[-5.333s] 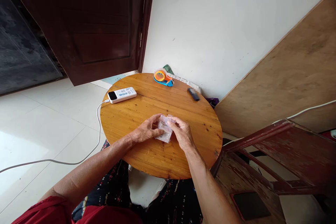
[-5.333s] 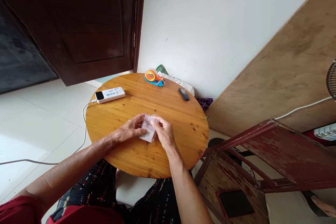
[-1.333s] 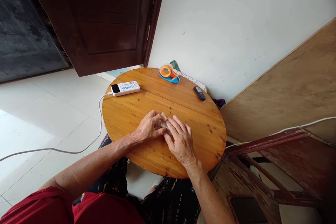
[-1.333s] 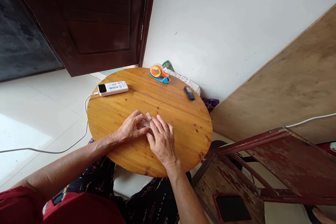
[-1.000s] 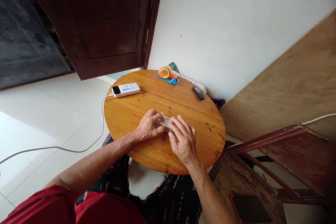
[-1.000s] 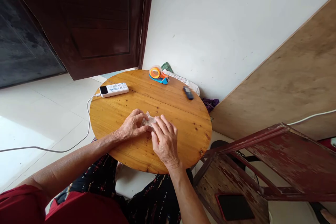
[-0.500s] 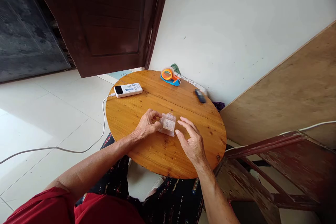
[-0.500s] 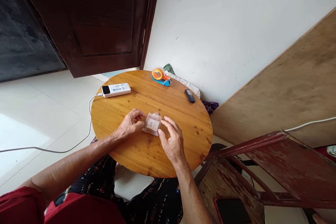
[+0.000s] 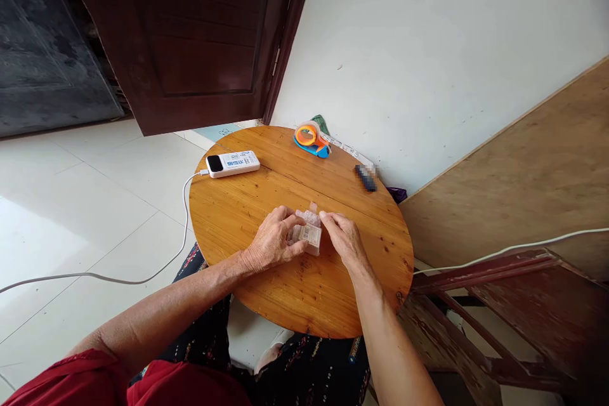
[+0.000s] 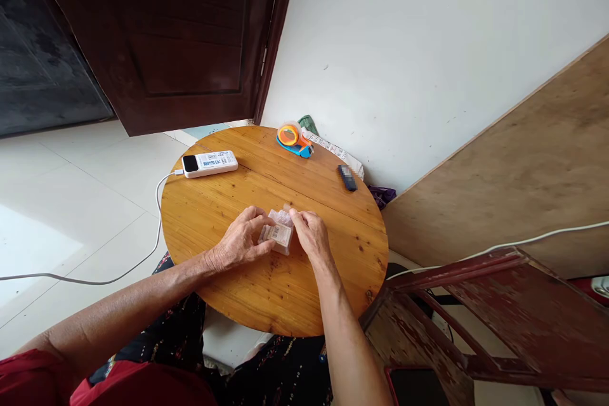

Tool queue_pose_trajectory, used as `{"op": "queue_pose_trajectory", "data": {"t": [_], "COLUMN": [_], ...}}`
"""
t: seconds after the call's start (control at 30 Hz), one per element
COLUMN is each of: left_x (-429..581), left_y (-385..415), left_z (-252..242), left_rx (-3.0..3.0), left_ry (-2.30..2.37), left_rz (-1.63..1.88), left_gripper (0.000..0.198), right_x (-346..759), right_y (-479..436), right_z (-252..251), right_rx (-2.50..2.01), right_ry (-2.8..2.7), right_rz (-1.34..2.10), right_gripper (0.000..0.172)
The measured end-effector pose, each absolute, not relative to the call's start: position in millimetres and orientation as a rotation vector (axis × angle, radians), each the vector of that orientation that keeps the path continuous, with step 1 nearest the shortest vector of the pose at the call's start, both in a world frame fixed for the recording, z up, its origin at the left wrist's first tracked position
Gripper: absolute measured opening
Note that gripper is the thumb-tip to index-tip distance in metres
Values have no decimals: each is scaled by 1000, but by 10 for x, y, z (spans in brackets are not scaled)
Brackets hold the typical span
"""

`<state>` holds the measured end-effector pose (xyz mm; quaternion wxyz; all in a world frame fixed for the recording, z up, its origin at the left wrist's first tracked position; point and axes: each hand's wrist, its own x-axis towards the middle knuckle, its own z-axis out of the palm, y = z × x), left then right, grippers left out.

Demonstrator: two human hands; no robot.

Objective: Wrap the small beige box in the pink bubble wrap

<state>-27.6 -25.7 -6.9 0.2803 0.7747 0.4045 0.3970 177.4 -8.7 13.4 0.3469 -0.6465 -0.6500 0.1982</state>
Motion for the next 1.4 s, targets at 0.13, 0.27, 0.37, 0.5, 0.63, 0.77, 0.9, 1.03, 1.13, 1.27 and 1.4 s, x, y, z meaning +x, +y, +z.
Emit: {"op": "queue_pose_trajectory", "data": {"t": [0.13, 0.27, 0.37, 0.5, 0.63, 0.77, 0.9, 1.03, 1.13, 1.27, 1.4], "left_x": [-261, -261, -258, -251, -252, -253, -253, -266, -278, -288, -290], "left_y": [-252, -242, -240, -244, -260, -270, -263, -262, -260, -244, -234], "left_z": [-106, -102, -85, -60, -38, -49, -80, -85, -80, -79, -77], "left_rx": [2136, 2132, 2116, 2106, 2077, 2091, 2135, 2133, 2102, 2044, 2058], "left_ry": [1083, 1113, 1127, 1131, 1135, 1093, 1057, 1048, 1028, 1028, 1011], "left_rz": [1051, 1024, 1018, 1012, 1014, 1065, 1084, 1062, 1048, 1073, 1075], "left_gripper": [31, 28, 28, 28, 30, 30, 24, 27, 33, 34, 31], "right_x": [1654, 1604, 1602, 1584, 1556, 1533, 1519, 1521, 1520, 1506, 1500], "right_y": [65, 40, -130, -429, -636, -732, -776, -780, -745, -711, -751], "right_z": [152, 239, 323, 352, 276, 217, 194, 150, 116, 123, 163], "right_rx": [-1600, -1460, -1404, -1305, -1237, -1199, -1225, -1258, -1258, -1261, -1251], "right_ry": [-1519, -1421, -1576, -1925, -2123, -2186, -2211, -2223, -2204, -2195, -2211], "right_rz": [728, 767, 673, 356, -83, -207, -288, -341, -338, -300, -291], "right_gripper": [42, 30, 19, 13, 17, 17, 22, 23, 25, 24, 25]}}
